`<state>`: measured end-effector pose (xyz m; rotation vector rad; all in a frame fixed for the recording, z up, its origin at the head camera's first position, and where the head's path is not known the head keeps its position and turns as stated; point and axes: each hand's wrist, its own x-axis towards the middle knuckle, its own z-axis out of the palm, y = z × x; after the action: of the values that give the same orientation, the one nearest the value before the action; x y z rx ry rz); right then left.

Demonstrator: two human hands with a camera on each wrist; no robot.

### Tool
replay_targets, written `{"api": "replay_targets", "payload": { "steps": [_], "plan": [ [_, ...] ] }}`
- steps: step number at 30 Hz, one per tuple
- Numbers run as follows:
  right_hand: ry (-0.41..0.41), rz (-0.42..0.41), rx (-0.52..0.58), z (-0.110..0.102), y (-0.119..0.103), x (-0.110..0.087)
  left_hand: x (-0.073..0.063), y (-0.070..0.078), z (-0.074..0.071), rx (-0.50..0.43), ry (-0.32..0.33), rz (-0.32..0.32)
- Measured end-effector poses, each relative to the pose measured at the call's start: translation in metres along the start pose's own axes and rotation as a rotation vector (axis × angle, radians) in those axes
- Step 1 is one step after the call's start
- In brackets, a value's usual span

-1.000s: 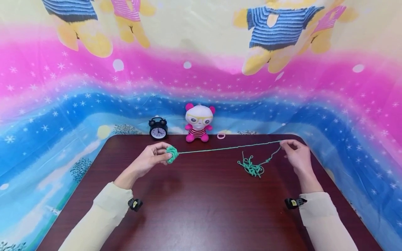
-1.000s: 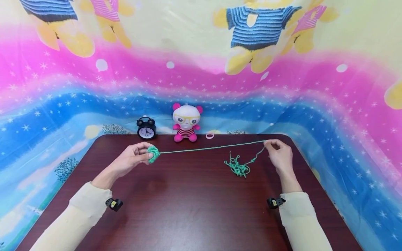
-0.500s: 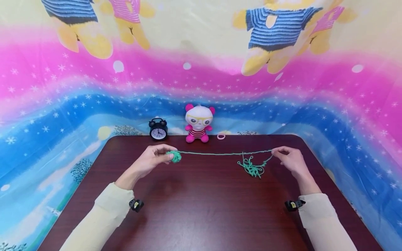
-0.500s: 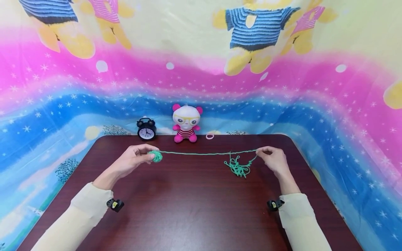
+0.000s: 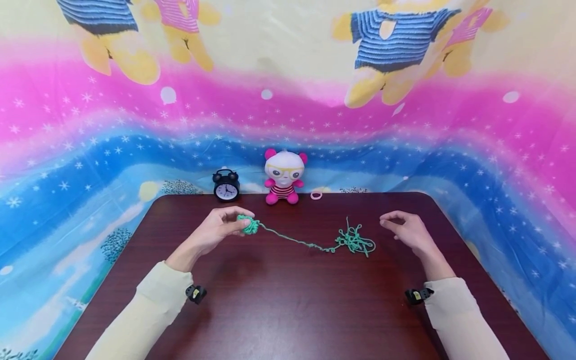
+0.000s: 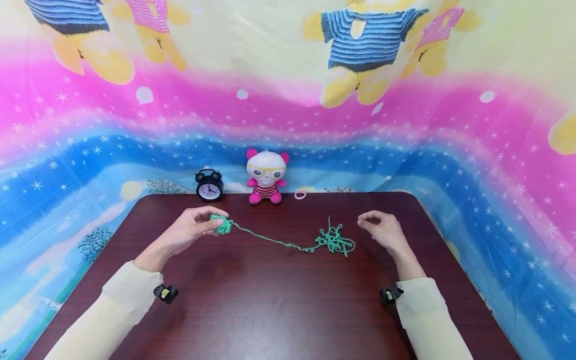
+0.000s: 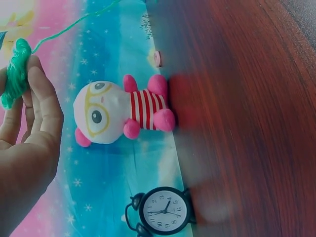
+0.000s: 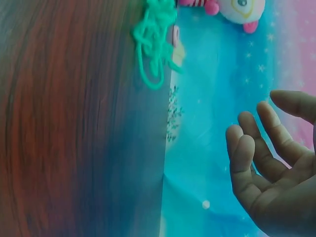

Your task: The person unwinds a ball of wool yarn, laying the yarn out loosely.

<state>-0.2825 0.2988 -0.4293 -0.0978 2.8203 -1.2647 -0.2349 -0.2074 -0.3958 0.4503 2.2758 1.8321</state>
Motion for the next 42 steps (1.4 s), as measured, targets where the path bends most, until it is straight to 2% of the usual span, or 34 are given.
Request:
{"api": "replay_targets", "payload": {
  "steps": [9, 15, 42],
  "plan": [
    [-0.037, -0.064, 0.065, 0.023, -0.025, 0.002, 0.002, 0.001, 0.002, 0.048, -0.011, -0.010],
    [-0.071, -0.093, 0.118, 0.039, -0.043, 0.002, 0.000, 0.004, 0.003, 0.048, -0.013, -0.022],
    [-0.207, -0.279, 0.202, 0.116, -0.110, -0.009, 0.002, 0.004, 0.010, 0.059, 0.001, 0.007]
  ]
}}
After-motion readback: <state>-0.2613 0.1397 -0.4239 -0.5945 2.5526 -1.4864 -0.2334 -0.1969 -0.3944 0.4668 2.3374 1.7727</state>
